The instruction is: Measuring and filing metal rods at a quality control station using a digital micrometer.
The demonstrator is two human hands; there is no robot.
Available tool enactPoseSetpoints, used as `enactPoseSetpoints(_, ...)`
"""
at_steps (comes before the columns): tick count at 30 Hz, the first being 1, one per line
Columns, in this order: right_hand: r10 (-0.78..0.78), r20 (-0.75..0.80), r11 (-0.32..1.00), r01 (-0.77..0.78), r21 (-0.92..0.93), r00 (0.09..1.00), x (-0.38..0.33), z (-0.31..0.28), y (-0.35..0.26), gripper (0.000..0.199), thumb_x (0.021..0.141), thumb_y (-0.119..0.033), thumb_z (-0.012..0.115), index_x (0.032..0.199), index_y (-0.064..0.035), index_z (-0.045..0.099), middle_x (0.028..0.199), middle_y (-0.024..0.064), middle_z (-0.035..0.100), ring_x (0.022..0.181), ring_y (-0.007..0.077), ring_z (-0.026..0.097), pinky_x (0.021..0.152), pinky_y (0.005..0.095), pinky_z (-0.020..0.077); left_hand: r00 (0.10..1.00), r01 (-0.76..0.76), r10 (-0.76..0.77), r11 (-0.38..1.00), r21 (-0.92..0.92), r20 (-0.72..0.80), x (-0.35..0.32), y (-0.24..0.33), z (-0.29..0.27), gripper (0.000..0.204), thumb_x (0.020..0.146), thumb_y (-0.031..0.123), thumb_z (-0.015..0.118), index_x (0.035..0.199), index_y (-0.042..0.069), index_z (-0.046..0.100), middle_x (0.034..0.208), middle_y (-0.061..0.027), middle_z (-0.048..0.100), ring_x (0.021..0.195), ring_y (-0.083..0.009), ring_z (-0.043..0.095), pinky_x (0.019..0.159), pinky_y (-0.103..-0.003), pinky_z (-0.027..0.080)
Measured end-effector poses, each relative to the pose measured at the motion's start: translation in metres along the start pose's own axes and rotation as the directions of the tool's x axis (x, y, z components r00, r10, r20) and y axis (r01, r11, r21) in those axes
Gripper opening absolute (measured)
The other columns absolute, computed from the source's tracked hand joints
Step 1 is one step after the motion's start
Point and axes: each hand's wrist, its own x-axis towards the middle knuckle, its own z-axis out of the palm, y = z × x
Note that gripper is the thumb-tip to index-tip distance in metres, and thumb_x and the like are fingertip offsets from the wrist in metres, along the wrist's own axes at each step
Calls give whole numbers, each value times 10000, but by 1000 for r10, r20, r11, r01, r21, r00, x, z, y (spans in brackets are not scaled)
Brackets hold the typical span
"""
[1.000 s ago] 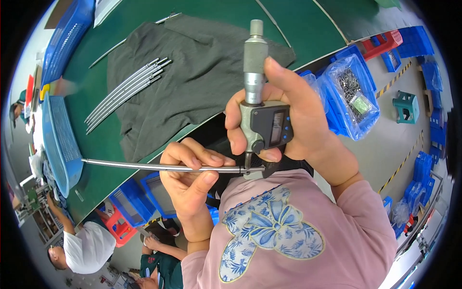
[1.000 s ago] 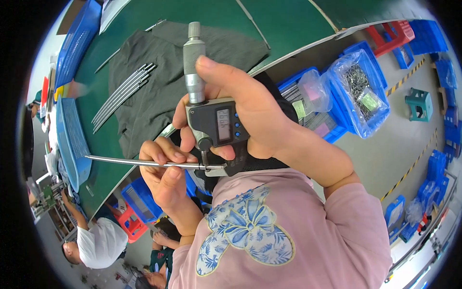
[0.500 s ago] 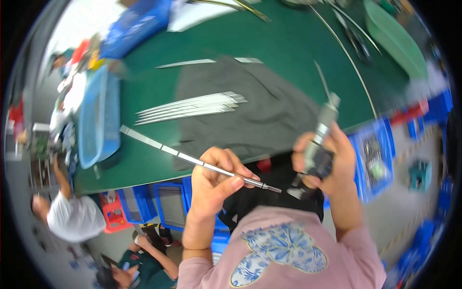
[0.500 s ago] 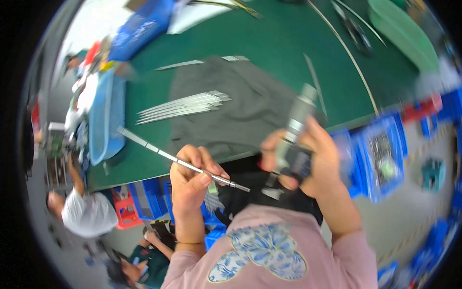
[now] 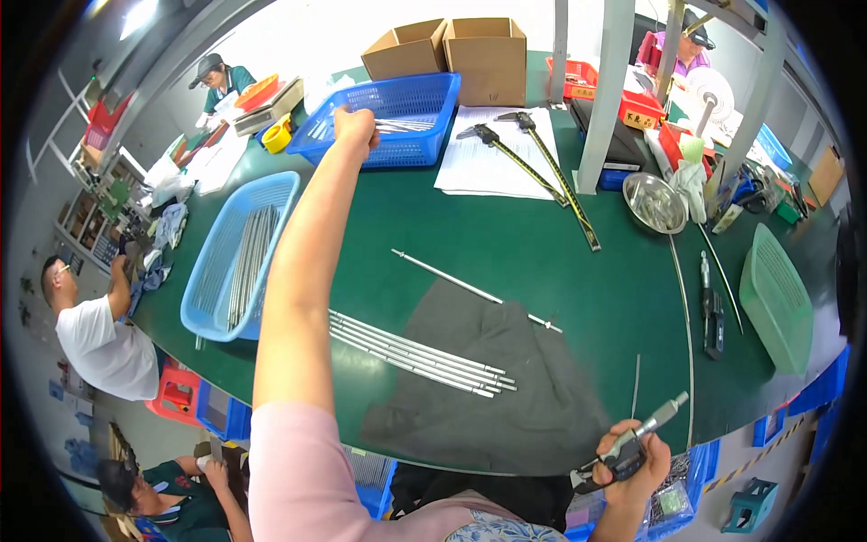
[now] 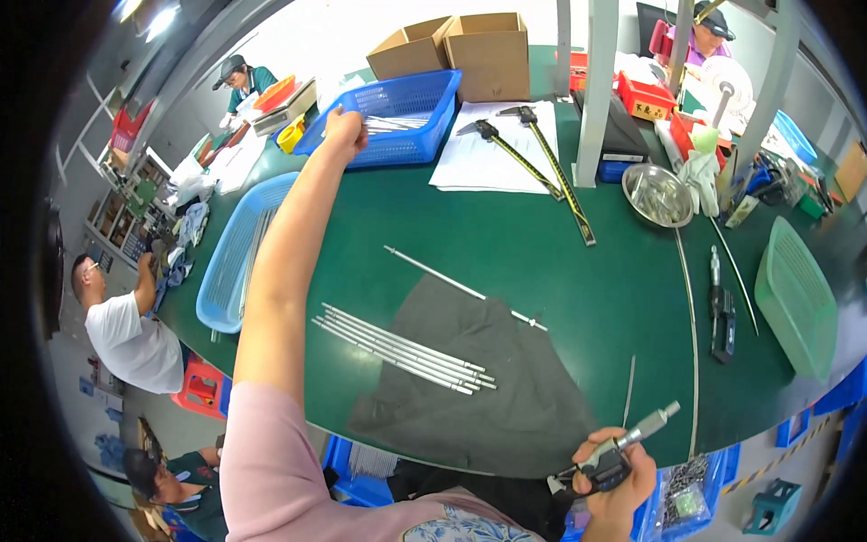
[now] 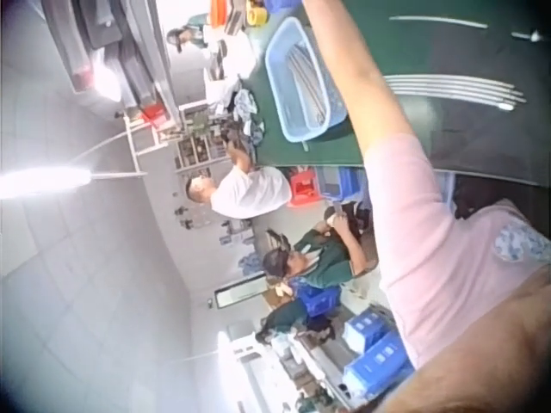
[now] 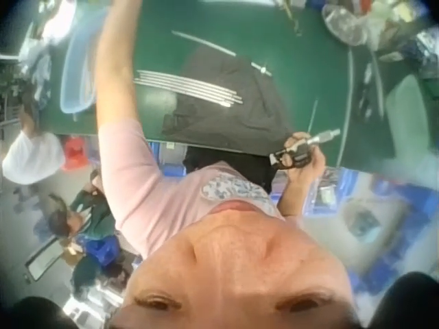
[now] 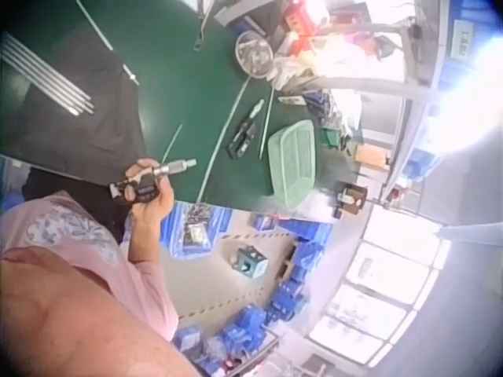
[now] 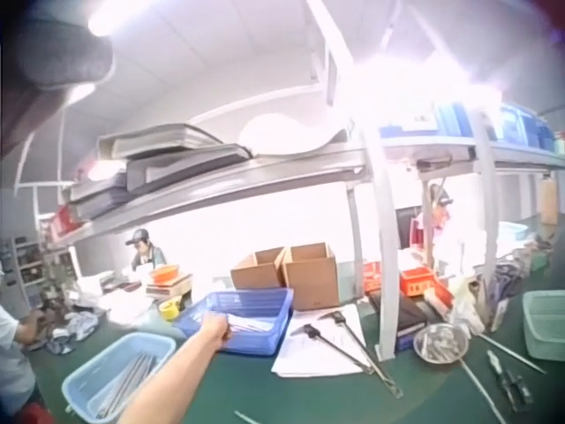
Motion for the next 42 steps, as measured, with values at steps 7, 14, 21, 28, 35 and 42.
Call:
enactPoseSetpoints(7,-116,20,993,116,-10,993,20,4,-11,529,727,-394,468,891,109,459,659,248,540,371,198,482,315,271,394,961,92,118,714,694,-249,20,5,51,371,722,295,451,962,74,626,1039,-94,592,1004,-253,540,833,-355,367)
enactPoseSetpoints(14,-53,62,999,53,3,997,30,11,-6,540,721,-386,480,933,108,428,683,255,535,383,196,482,324,270,413,852,-342,523,517,785,27,15,-16,25,284,678,235,469,821,60,642,905,-155,608,862,-310,577,715,-405,439)
enactPoseSetpoints(21,5,140,996,7,-84,990,15,7,-12,488,772,-350,452,1015,73,460,800,204,521,455,203,475,384,276,390,-36,-947,202,-319,31,979,-156,-76,10,118,582,181,573,656,88,578,752,-49,520,775,-199,526,581,-356,435)
enactPoseSetpoints(28,32,254,998,-19,-55,967,-3,12,-3,549,720,-333,528,1047,98,429,797,184,521,513,221,501,392,279,413,227,-883,178,-377,280,957,-135,-104,31,133,704,131,510,788,67,590,809,-99,603,773,-259,597,581,-370,476)
enactPoseSetpoints(35,-68,190,996,77,-40,979,-30,-2,9,440,794,-352,419,1025,21,403,729,192,535,378,207,482,302,260,396,103,-827,449,-457,327,888,-151,-50,6,81,736,111,466,725,62,530,658,-120,564,568,-249,607,423,-368,476)
enactPoseSetpoints(42,-60,330,998,58,16,942,-42,12,17,617,810,-494,346,983,94,425,749,237,540,449,194,501,364,254,417,643,-695,709,699,-166,290,-241,-44,-33,96,843,117,455,811,27,465,745,-108,565,647,-200,568,593,-275,470)
